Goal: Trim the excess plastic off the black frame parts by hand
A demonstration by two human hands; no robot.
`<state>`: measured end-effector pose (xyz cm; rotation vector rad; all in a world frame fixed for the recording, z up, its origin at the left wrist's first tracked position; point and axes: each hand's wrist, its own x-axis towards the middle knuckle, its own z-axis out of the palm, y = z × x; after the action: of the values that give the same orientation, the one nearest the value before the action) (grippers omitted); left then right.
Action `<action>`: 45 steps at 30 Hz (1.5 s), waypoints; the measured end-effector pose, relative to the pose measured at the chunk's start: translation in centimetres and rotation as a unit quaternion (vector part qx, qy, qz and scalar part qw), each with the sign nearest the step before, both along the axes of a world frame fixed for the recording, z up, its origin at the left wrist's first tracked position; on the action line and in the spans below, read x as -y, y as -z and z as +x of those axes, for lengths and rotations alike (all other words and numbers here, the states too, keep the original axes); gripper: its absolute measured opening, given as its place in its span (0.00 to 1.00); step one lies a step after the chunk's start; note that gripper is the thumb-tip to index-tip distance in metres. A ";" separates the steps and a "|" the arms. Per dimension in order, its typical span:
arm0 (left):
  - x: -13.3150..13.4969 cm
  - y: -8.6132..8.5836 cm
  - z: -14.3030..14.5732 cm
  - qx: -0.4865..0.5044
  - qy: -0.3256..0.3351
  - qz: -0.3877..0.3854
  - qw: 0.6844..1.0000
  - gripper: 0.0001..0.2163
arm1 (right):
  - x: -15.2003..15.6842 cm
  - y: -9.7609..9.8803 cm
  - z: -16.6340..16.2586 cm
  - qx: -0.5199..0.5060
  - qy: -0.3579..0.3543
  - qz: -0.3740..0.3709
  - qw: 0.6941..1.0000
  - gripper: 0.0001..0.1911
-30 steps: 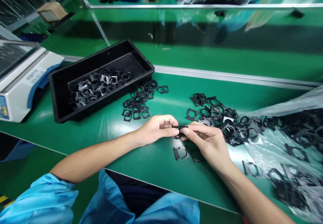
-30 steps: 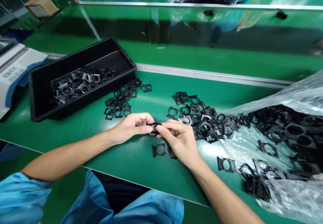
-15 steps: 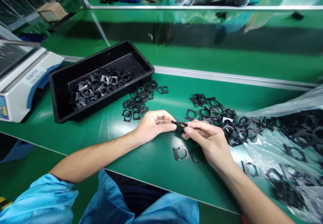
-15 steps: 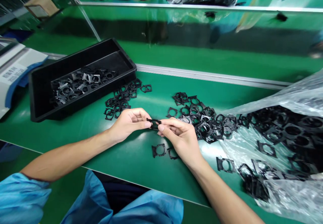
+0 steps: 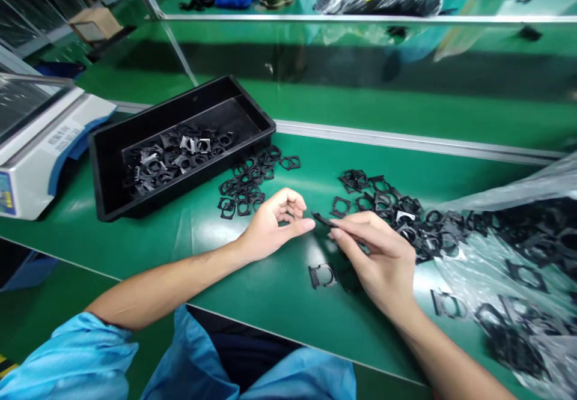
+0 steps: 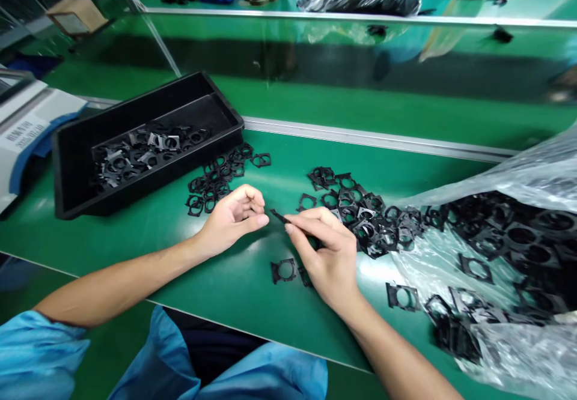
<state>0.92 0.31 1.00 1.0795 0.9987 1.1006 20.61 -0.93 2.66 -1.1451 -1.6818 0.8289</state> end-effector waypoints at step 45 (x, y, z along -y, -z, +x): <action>-0.1 -0.1 -0.6 -0.028 0.087 0.049 0.995 0.13 | 0.7 -0.4 -0.4 0.068 -0.096 0.074 0.990 0.09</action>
<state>0.30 0.41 1.05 1.2582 0.8848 0.9899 20.24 -1.65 3.07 -0.9677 -1.9554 0.7431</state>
